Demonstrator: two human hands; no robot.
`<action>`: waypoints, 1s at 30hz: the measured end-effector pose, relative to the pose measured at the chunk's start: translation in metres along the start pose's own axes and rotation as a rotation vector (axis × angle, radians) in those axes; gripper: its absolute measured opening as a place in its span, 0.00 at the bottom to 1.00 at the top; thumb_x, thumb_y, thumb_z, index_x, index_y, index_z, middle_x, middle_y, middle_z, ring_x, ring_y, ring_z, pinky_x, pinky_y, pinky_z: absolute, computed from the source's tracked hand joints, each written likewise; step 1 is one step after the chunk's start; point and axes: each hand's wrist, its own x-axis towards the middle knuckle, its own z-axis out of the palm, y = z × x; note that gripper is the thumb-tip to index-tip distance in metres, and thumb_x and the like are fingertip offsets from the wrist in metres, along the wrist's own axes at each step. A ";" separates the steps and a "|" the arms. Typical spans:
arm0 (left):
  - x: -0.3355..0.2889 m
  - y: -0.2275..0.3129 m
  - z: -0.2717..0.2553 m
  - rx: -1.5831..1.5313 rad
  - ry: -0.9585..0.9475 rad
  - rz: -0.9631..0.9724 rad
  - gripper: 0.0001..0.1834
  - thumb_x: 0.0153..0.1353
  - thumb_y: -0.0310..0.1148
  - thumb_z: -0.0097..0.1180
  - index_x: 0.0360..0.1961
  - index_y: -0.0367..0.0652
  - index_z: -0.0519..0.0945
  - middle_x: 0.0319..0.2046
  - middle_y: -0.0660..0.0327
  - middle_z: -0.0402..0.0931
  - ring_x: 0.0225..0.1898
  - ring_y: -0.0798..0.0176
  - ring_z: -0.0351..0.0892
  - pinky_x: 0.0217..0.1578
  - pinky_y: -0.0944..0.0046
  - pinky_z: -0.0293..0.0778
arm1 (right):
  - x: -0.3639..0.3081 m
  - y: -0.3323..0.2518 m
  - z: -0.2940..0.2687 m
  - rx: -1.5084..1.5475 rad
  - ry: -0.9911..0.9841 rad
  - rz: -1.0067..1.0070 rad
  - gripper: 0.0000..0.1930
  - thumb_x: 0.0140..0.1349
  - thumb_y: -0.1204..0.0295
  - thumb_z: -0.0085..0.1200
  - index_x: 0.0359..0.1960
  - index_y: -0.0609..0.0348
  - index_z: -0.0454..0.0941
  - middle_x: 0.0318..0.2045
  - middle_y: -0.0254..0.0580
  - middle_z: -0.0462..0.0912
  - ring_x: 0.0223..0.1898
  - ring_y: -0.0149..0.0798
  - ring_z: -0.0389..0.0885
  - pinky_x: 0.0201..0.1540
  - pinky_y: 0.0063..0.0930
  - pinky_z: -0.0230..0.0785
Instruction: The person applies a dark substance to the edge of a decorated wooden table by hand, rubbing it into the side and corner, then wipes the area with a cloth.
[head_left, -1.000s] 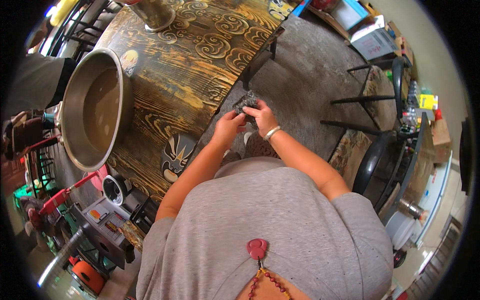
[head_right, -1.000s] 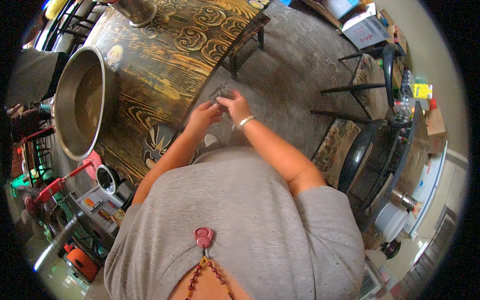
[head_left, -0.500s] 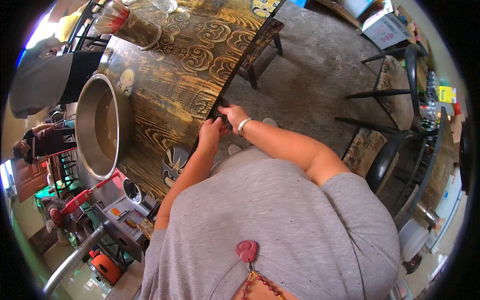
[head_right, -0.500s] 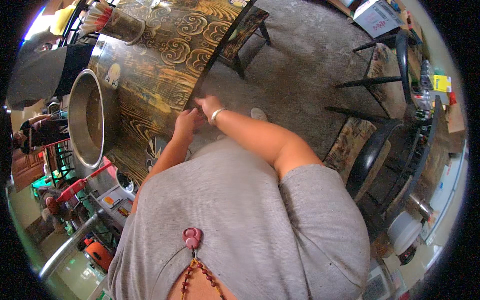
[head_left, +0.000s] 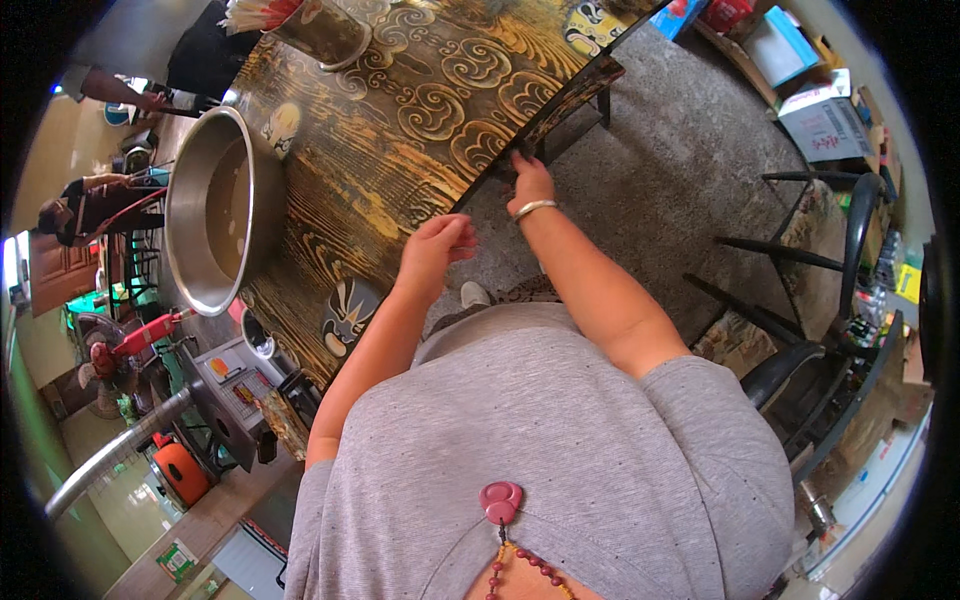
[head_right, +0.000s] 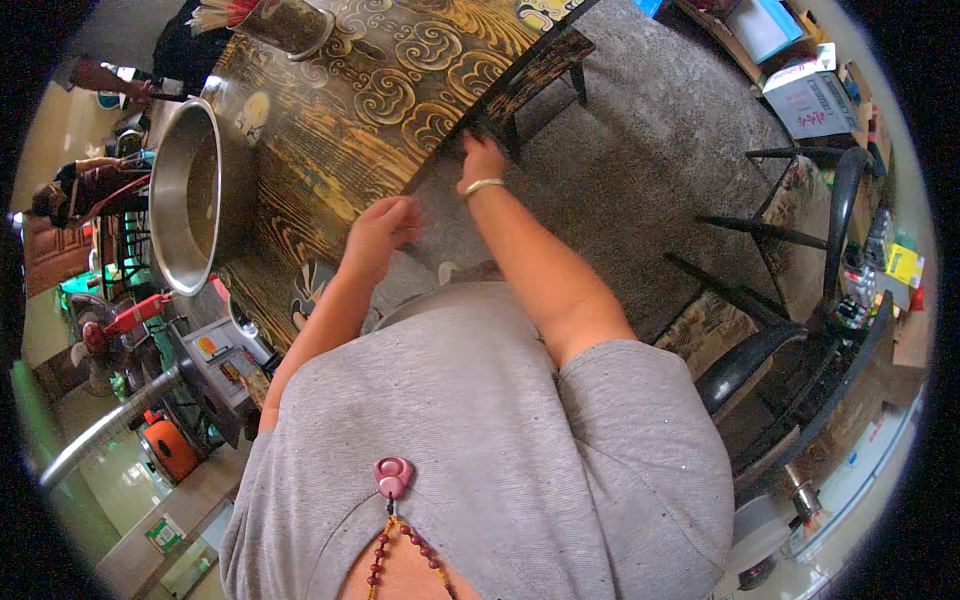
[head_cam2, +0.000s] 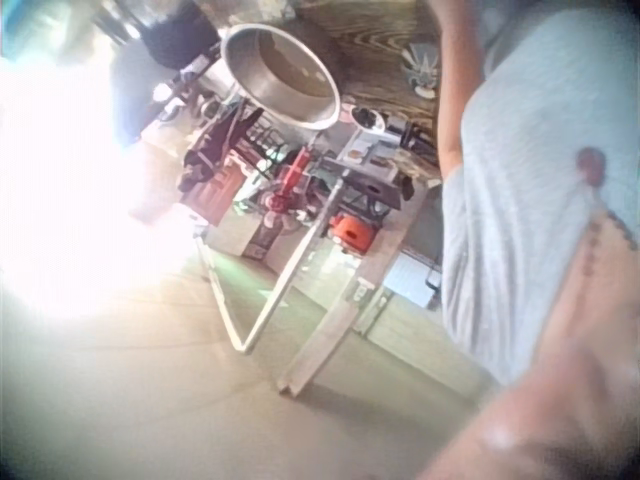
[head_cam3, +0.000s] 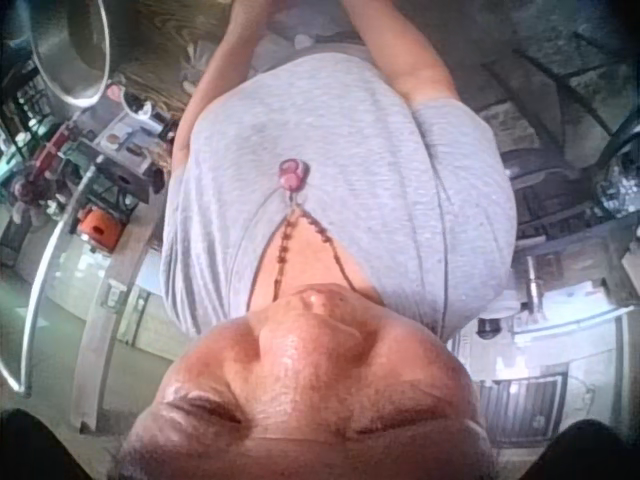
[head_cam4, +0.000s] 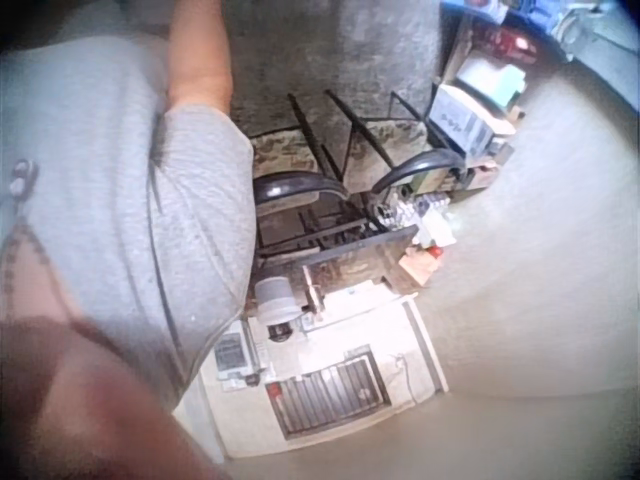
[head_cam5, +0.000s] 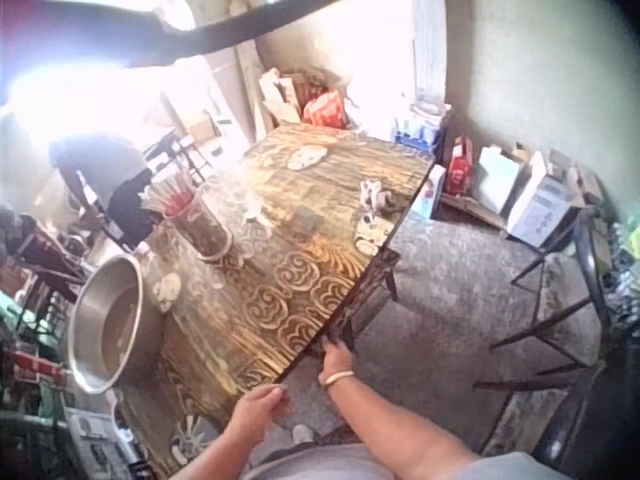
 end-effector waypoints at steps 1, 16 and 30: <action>-0.005 0.002 -0.002 0.002 0.053 0.013 0.14 0.59 0.36 0.48 0.40 0.37 0.73 0.31 0.62 0.73 0.32 0.66 0.72 0.32 0.67 0.70 | 0.003 0.010 -0.006 -0.157 -0.040 -0.023 0.22 0.53 0.61 0.53 0.44 0.65 0.70 0.43 0.50 0.73 0.43 0.46 0.70 0.46 0.37 0.61; -0.037 0.001 -0.073 -0.282 0.403 0.194 0.08 0.58 0.35 0.50 0.34 0.43 0.74 0.24 0.67 0.71 0.25 0.69 0.71 0.24 0.71 0.67 | 0.025 -0.056 0.008 -0.074 0.197 -0.145 0.14 0.55 0.70 0.52 0.37 0.70 0.73 0.37 0.54 0.76 0.37 0.48 0.73 0.40 0.40 0.63; -0.055 0.071 -0.170 1.045 1.057 1.084 0.16 0.51 0.35 0.56 0.42 0.42 0.74 0.43 0.55 0.71 0.45 0.52 0.68 0.49 0.57 0.61 | -0.058 -0.051 -0.054 -0.525 -0.438 0.164 0.21 0.49 0.62 0.56 0.43 0.61 0.72 0.38 0.40 0.76 0.40 0.37 0.71 0.39 0.34 0.64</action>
